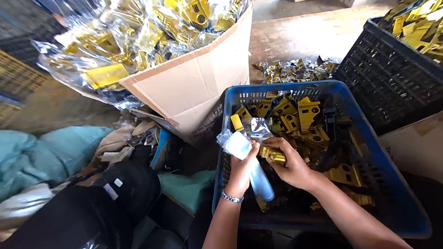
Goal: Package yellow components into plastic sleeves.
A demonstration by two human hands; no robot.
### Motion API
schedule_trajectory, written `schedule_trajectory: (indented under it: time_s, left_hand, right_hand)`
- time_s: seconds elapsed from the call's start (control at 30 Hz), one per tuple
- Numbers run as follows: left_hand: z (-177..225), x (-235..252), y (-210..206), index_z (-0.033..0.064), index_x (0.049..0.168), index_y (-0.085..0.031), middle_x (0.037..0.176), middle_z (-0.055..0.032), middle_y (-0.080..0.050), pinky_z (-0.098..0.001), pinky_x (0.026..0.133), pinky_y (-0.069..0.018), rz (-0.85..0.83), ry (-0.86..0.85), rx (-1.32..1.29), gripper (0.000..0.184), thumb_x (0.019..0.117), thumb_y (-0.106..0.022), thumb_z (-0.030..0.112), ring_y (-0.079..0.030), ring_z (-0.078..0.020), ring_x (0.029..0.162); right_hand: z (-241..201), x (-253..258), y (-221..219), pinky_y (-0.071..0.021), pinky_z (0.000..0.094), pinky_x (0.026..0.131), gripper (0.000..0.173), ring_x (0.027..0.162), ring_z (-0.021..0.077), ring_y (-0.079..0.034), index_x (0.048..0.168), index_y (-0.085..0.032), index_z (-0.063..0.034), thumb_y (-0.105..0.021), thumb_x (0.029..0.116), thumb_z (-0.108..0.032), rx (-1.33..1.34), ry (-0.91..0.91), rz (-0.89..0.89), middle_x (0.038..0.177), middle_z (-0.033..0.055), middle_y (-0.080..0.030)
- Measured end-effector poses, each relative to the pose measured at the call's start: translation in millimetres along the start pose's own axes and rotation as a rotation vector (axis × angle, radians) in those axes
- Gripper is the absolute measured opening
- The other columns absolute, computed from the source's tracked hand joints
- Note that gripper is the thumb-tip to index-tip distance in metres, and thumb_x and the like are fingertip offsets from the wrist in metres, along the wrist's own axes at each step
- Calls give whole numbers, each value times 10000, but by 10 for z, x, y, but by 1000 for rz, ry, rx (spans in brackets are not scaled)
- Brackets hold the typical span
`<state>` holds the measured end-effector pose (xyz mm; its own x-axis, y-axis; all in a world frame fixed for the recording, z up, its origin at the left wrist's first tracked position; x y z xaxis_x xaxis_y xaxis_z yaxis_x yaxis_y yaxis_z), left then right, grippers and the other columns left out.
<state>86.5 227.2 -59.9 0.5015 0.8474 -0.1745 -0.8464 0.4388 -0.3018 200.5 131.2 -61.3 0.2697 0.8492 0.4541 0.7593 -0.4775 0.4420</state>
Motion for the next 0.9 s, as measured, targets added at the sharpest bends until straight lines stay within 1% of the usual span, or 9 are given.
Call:
schedule_trajectory:
  time_s: [0.13, 0.2, 0.3, 0.5, 0.57, 0.63, 0.7, 0.77, 0.9]
  left_hand:
    - [-67, 100, 59, -35, 1130, -527, 940, -37, -667, -248, 802, -597, 67, -121, 8, 488, 742, -822, -30, -677, -71, 867]
    - [-67, 115, 81, -45, 1099, -523, 927, -25, -668, -239, 801, -599, 100, -236, 46, 529, 679, -843, -78, -675, -55, 861]
    - [-129, 74, 47, -68, 1035, -546, 899, 18, -647, -177, 779, -574, 86, -477, 171, 411, 705, -789, -33, -648, 10, 842]
    - [-199, 104, 105, -118, 1006, -571, 889, -8, -659, -144, 801, -541, 172, -651, 303, 363, 704, -736, -4, -631, 41, 860]
    - [-151, 135, 161, -199, 1069, -561, 926, -92, -661, -140, 837, -516, 256, -623, 369, 434, 736, -751, 3, -619, 29, 883]
    - [-112, 179, 192, -155, 1031, -571, 886, -37, -652, -127, 814, -526, 298, -636, 322, 366, 763, -758, 11, -617, 54, 841]
    - [-139, 150, 165, -116, 1032, -566, 894, 6, -652, -153, 825, -550, 229, -600, 240, 347, 773, -761, 7, -629, 44, 848]
    - [-127, 79, 63, -102, 1093, -562, 939, -13, -678, -193, 838, -570, 84, -391, 172, 349, 810, -747, -15, -660, 0, 885]
    - [-49, 7, 59, -96, 1284, -509, 1013, -91, -697, -301, 767, -628, -121, 22, 137, 351, 943, -573, -44, -715, -122, 834]
  right_hand:
    - [-73, 13, 23, -438, 363, 1134, 142, 1252, 112, -587, 955, -681, -62, -662, 917, -198, 342, 2, 57, 1121, 39, -708]
    - [-44, 73, 102, -574, 283, 939, 76, 1042, 59, -682, 891, -603, -77, -676, 888, -100, 325, -131, 212, 997, 0, -706]
    - [159, 230, 133, -595, 257, 759, 439, 841, 123, -670, 1147, -577, 94, -793, 858, -156, 58, -245, 209, 1082, 183, -616]
    - [-21, 219, -72, -594, 357, 832, 143, 876, 302, -719, 957, -745, 61, -626, 912, -3, -330, 7, 110, 953, 225, -715]
    - [-264, 103, -147, -586, 305, 835, 147, 872, 253, -713, 953, -734, 43, -607, 934, -30, -292, 89, 92, 934, 188, -715]
    - [-385, 9, -185, -553, 229, 846, 184, 901, 184, -681, 1003, -713, 39, -586, 976, -92, -138, 55, 45, 968, 173, -698]
    - [-273, -22, -122, -550, 283, 913, 365, 1082, 224, -639, 1183, -652, 74, -629, 988, -234, 41, -184, -12, 1186, 251, -621]
    - [-53, 18, -13, -539, 328, 994, 652, 1269, 265, -562, 1413, -546, 21, -751, 893, -314, 135, -419, -59, 1436, 270, -480]
    - [219, 74, 342, -599, 342, 861, 369, 954, 181, -707, 1230, -686, 14, -764, 904, -142, 139, -659, -150, 1161, 171, -692]
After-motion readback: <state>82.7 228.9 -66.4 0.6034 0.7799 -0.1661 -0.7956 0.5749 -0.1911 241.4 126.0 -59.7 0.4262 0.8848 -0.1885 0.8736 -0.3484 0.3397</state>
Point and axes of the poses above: each hand's wrist, its own x-axis towards the middle knuckle, its own y-axis out of the back of the hand, z = x × y, the point moved 4 cm from there along x, towards the middle knuckle
